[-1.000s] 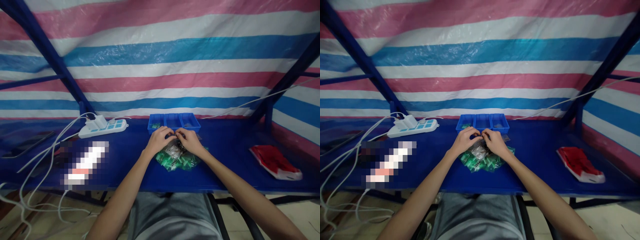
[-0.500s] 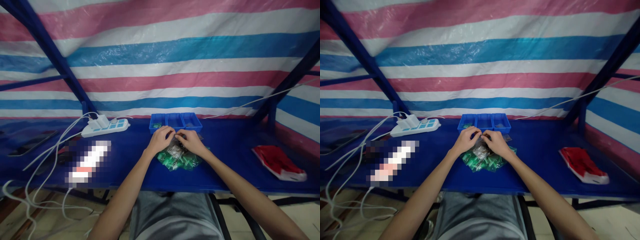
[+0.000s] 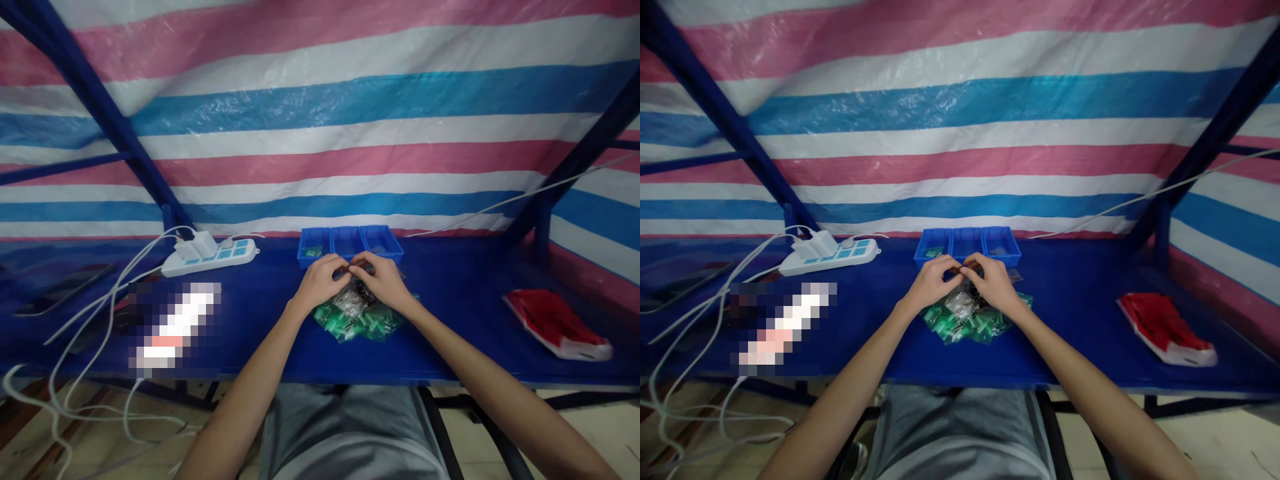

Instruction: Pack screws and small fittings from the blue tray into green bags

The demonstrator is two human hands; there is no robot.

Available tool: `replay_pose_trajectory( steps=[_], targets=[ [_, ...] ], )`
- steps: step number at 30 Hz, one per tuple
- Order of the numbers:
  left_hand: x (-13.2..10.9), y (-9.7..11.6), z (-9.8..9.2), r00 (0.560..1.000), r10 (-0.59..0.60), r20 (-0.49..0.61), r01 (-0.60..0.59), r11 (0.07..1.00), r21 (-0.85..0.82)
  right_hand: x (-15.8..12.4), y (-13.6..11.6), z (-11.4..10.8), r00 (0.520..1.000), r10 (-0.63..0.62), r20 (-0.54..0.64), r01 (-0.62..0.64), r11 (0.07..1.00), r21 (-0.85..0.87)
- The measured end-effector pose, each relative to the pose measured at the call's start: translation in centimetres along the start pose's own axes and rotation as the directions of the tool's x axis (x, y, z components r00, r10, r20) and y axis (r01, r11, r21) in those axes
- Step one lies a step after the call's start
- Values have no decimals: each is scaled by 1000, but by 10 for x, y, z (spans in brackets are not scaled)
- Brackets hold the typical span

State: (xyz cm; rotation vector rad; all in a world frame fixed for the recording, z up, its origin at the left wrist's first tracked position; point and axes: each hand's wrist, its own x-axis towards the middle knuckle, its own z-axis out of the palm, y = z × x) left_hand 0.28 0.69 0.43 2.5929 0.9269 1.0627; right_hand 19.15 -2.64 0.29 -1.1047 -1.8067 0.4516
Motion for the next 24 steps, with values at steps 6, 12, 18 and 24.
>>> replay_pose_trajectory(
  steps=[6,12,18,24],
  targets=[
    [0,-2,0,1000,8,15,-8,1000,11,0,-3,1,999,-31,-11,30,999,-23],
    [0,0,0,1000,13,18,-14,1000,8,2,4,-1,999,-43,0,42,988,-152],
    [0,2,0,1000,-15,16,15,1000,8,1,4,-3,997,-26,68,34,993,-113],
    [0,3,-1,999,-33,12,32,999,7,1,9,3,983,163,86,-180,949,260]
  ],
)
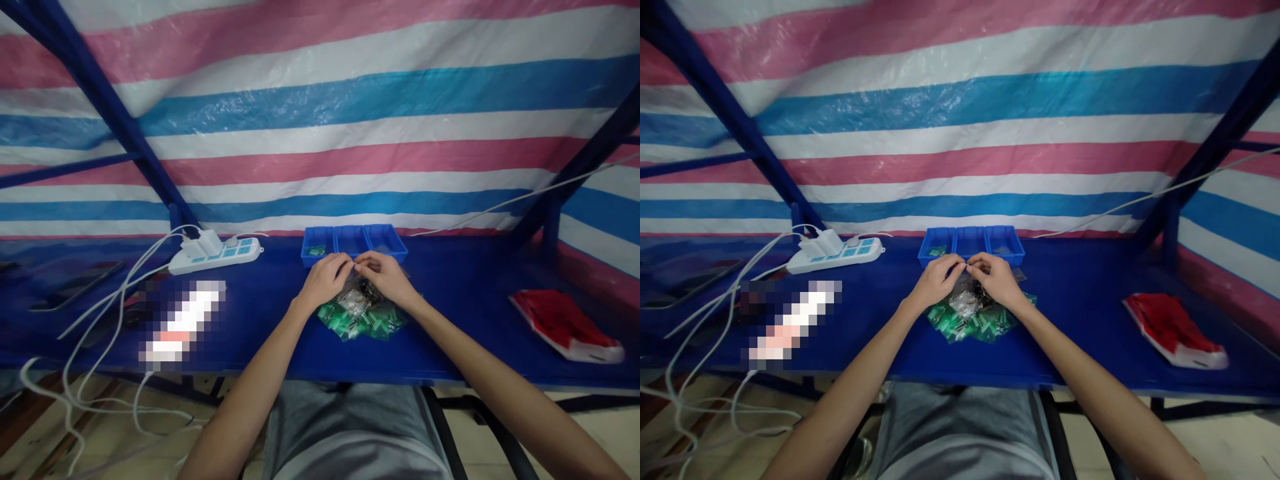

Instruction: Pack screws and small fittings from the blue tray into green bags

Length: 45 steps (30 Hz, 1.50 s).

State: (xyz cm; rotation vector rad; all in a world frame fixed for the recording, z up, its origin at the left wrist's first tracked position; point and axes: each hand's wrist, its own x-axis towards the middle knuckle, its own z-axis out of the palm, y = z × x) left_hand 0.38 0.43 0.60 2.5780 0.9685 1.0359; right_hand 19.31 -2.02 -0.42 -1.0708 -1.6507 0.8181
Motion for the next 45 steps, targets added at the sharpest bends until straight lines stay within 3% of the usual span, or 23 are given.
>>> replay_pose_trajectory(
  steps=[3,10,17,23,26,28,31,33,36,40,45],
  targets=[
    [0,1,0,1000,4,-7,-4,1000,-1,0,1,4,996,91,0,-89,978,189],
    [0,1,0,1000,19,4,-19,1000,15,0,-3,5,989,150,1,-140,916,376],
    [-1,-8,-1,992,-105,-75,111,990,86,12,0,-6,967,181,-179,-111,932,344],
    [-1,-8,1,992,-99,-80,107,989,105,14,-5,-14,982,184,-51,-151,909,389],
    [-1,-8,0,994,-90,-67,96,991,95,13,2,-19,980,159,-121,-128,965,229],
    [-1,-9,-1,995,-87,-56,92,991,95,12,7,-23,988,64,-142,-66,998,-12],
    [-1,-12,-1,995,-96,-29,99,988,117,10,12,-25,997,-75,-36,55,919,-391],
    [-2,-15,0,995,-98,6,96,984,152,8,11,-23,994,-100,39,105,830,-547],
    [-3,-18,0,994,-89,61,74,976,206,4,10,-17,984,-113,137,175,753,-634],
    [-3,-20,-1,990,-91,110,64,971,228,1,10,-10,956,-146,255,278,729,-626],
    [-4,-22,-1,983,-111,144,79,974,210,0,15,-10,955,-148,257,284,709,-646]
  ],
)
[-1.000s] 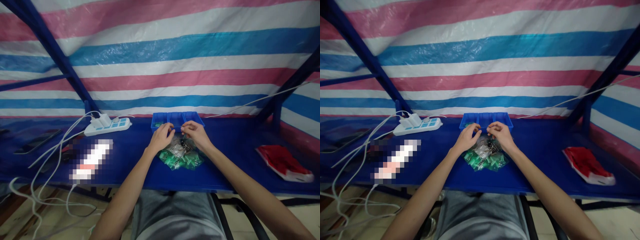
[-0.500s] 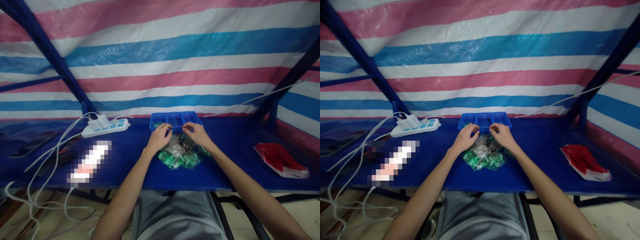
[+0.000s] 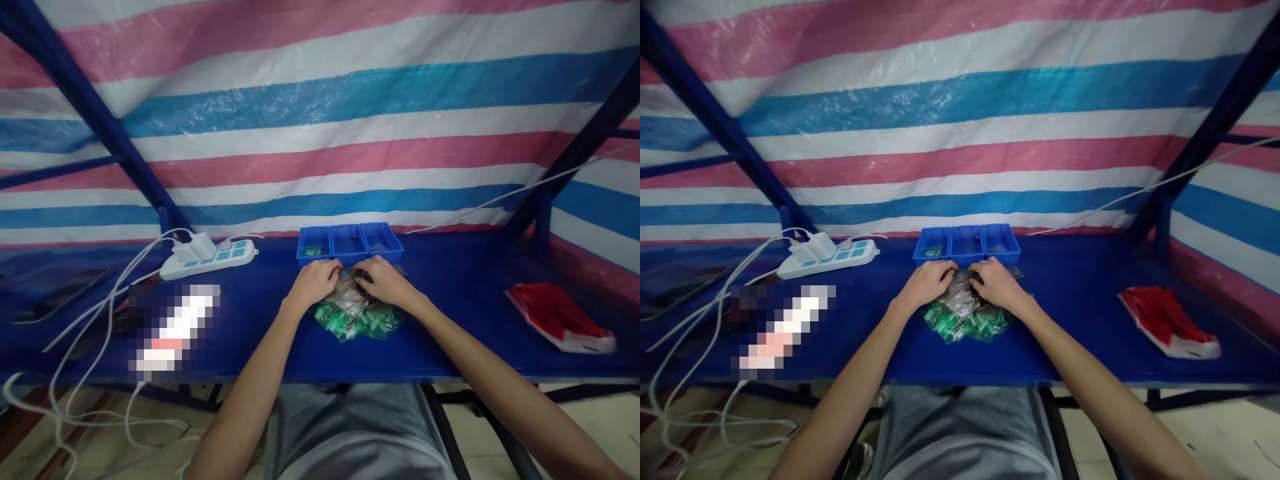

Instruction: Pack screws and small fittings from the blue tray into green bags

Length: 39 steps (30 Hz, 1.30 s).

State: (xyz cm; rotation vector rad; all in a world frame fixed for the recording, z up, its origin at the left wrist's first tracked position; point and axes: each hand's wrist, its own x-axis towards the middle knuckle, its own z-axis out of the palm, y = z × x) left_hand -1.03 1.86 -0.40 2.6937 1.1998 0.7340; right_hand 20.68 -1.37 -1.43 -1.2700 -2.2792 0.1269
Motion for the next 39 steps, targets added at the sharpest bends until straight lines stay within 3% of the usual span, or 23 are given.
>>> replay_pose_trajectory(
  steps=[13,25,34,39],
  targets=[
    [9,-8,17,979,-192,-71,150,909,-388,0,-1,5,1000,-8,18,9,999,-37],
    [11,0,8,918,-363,-161,207,783,-586,1,-17,-6,1000,-15,-2,15,999,-31],
    [14,-11,5,935,-302,-187,117,759,-640,3,-12,-5,988,119,-94,-114,992,52],
    [16,-8,3,919,-330,-218,55,652,-756,2,-12,-3,975,152,-163,-128,981,147]
  ],
)
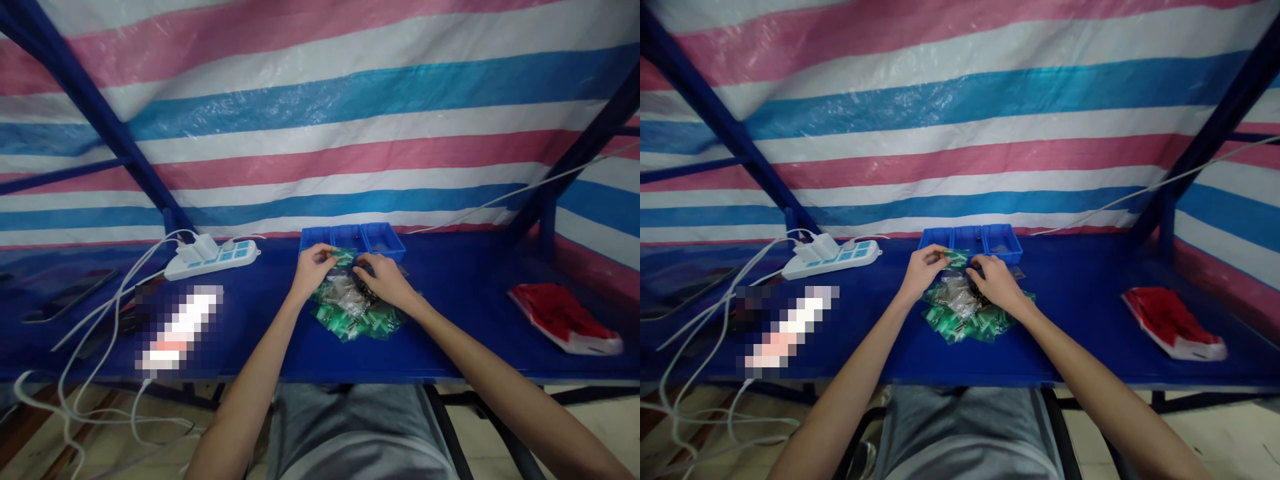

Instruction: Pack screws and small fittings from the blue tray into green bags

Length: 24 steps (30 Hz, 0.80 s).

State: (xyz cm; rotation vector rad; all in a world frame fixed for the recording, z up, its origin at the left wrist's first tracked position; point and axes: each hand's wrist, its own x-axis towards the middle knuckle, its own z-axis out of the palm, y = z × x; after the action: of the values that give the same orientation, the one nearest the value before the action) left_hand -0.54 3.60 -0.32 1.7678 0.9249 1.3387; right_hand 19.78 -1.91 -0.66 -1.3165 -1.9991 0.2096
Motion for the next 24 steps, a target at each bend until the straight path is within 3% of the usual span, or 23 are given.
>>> replay_pose_trajectory(
  steps=[5,12,17,21,24],
  targets=[
    [-3,10,3,999,-12,33,16,993,-114,-1,-6,0,997,-35,-70,40,997,64],
    [-6,17,3,991,-4,130,17,995,-101,0,-4,1,985,118,-126,-71,943,326],
    [-6,17,2,978,-51,200,77,990,-122,3,1,1,976,203,-73,-133,832,538],
    [-4,17,2,985,-40,165,63,988,-140,3,-4,0,976,213,-42,-131,730,670],
    [-2,13,1,991,-20,131,35,993,-114,2,-7,-2,984,178,19,-142,711,688]
  ],
)
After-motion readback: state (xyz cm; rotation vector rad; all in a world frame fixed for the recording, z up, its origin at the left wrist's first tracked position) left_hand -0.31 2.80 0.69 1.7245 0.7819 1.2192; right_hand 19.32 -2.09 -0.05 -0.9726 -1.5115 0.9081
